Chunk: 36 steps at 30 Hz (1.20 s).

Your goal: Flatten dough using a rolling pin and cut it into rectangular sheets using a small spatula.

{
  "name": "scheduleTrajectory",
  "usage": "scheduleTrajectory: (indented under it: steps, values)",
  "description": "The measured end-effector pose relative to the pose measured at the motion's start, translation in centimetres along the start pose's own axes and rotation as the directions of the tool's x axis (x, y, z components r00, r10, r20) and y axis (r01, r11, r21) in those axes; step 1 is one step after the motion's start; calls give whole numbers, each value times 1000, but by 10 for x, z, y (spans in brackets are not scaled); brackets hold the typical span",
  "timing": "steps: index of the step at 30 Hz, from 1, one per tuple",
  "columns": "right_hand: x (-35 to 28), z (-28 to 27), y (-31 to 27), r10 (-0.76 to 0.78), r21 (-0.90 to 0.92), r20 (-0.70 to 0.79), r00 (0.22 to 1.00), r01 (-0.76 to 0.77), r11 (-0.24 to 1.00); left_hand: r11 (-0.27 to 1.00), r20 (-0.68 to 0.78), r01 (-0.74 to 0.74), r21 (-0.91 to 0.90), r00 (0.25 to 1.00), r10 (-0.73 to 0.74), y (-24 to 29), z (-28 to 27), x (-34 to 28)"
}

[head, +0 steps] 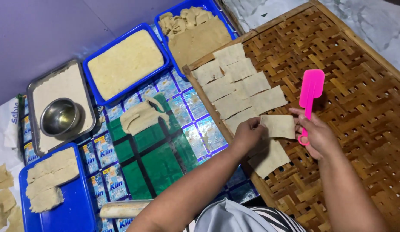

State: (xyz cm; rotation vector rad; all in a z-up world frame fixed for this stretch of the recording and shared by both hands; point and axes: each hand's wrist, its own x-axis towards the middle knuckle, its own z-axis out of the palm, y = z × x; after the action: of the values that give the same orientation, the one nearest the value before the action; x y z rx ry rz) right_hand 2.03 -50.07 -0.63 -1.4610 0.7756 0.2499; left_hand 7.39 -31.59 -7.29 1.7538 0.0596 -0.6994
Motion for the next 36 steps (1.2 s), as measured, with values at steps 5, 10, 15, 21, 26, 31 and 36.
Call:
scheduleTrajectory:
  steps: [5,10,15,21,26,31,36]
  values:
    - [34,-20,-14,-14,-93,-17,1000,12,996,995,-11,95,-12,995,-95,21,17,3]
    - [56,-22,-22,-27,-213,36,999,34,976,987,-49,151,62,988,-148,20,19,12]
    - [51,-16,-34,-21,-309,16,1000,25,951,991,-45,126,50,991,-124,22,15,17]
    - [46,-14,-38,-30,-355,22,999,36,934,960,-19,28,277,1000,-24,26,4,6]
    - [36,-9,-45,-55,-427,23,998,59,902,925,-55,-53,376,995,79,56,-26,-31]
    - [18,-3,-56,-140,-560,-25,990,102,822,926,-27,-135,352,988,154,66,-68,-71]
    - [55,-16,-1,-651,-665,34,759,503,552,891,-118,-220,398,951,287,17,-114,-109]
